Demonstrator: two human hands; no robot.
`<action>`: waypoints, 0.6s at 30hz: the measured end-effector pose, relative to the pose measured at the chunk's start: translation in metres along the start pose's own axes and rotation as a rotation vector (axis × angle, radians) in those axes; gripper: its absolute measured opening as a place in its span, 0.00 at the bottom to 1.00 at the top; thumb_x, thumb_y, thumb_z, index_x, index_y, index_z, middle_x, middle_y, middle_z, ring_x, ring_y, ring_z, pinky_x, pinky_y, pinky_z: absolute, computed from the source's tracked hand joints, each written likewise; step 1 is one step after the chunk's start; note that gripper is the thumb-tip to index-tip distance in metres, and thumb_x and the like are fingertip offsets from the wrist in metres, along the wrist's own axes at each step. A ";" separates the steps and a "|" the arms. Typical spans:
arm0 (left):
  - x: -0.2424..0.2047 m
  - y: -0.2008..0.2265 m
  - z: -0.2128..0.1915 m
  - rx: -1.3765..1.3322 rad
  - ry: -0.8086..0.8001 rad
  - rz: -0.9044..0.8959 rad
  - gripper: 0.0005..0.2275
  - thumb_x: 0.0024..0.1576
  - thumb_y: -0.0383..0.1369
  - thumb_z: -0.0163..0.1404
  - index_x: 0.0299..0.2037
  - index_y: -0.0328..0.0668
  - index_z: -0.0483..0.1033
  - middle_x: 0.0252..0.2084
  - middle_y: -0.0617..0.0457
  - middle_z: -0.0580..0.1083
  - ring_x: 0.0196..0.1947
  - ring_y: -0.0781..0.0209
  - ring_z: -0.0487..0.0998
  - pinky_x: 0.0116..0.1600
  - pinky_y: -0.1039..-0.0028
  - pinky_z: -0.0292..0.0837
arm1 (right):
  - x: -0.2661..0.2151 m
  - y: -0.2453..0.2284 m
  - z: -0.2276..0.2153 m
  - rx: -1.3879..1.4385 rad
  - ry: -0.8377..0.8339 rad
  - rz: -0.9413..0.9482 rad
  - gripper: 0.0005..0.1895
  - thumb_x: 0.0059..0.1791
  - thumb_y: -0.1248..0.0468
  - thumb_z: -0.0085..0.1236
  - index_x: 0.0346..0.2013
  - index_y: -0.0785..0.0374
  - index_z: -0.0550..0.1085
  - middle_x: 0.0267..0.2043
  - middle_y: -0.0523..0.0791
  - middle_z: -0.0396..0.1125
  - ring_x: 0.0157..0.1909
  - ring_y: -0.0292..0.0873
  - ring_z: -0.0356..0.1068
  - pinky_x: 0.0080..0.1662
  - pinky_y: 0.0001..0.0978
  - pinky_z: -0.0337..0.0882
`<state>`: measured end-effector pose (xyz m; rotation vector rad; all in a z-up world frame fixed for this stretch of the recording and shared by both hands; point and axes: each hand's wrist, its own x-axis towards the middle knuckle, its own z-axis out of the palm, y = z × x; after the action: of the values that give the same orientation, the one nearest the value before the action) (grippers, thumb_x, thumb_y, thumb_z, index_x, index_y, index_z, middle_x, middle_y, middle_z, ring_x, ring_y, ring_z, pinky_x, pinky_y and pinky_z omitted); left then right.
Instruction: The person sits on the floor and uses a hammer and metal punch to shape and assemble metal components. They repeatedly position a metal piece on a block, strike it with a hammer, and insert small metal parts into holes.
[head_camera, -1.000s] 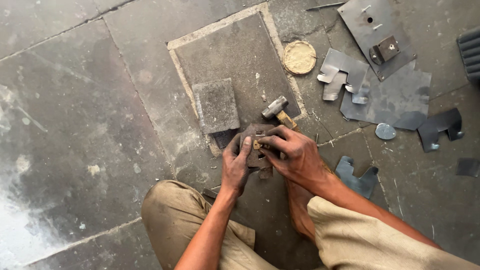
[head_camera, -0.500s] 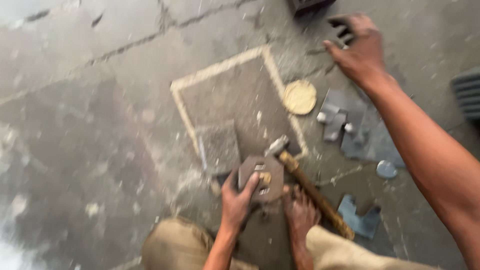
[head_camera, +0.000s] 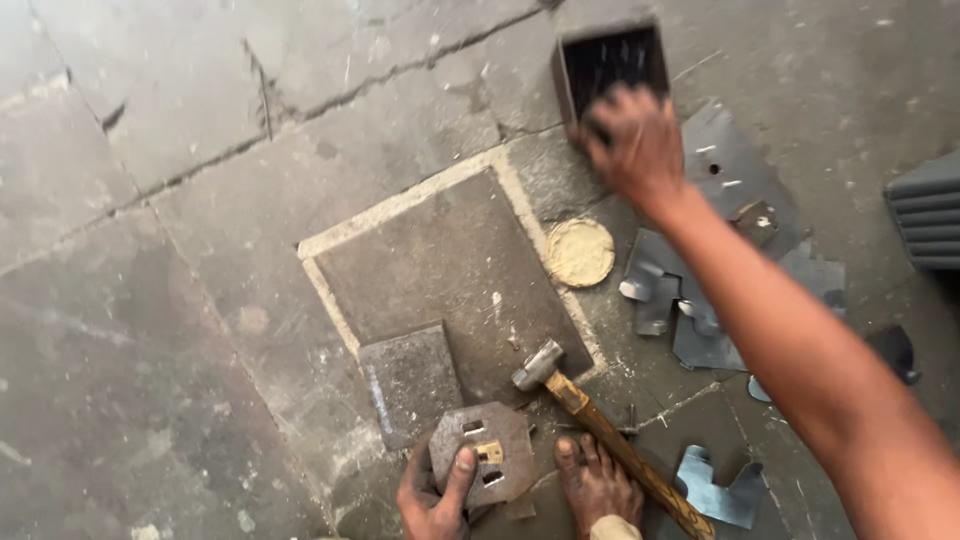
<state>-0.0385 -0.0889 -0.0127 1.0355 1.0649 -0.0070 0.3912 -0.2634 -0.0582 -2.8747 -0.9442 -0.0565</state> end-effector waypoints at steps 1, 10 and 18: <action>-0.001 0.003 0.002 0.020 -0.011 0.056 0.25 0.52 0.31 0.59 0.58 0.24 0.70 0.49 0.36 0.81 0.50 0.51 0.83 0.55 0.63 0.78 | -0.022 -0.001 -0.009 0.025 -0.002 0.006 0.15 0.54 0.48 0.62 0.38 0.57 0.79 0.42 0.47 0.70 0.46 0.49 0.69 0.50 0.52 0.66; -0.056 0.031 0.024 -0.135 -0.041 0.079 0.20 0.56 0.30 0.56 0.56 0.24 0.74 0.49 0.45 0.78 0.48 0.57 0.79 0.54 0.69 0.74 | -0.214 -0.026 -0.084 0.054 -0.169 0.150 0.21 0.46 0.47 0.64 0.43 0.60 0.81 0.51 0.51 0.73 0.53 0.55 0.71 0.50 0.51 0.70; -0.093 0.036 0.024 -0.328 -0.280 0.035 0.26 0.50 0.25 0.61 0.60 0.32 0.67 0.50 0.47 0.77 0.49 0.58 0.79 0.56 0.68 0.76 | -0.272 -0.023 -0.103 0.336 -0.269 0.337 0.21 0.47 0.58 0.63 0.54 0.60 0.78 0.52 0.53 0.72 0.51 0.61 0.71 0.51 0.49 0.72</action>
<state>-0.0537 -0.1272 0.0809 0.7308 0.7622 0.0489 0.1591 -0.4177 0.0273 -2.7145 -0.4326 0.4794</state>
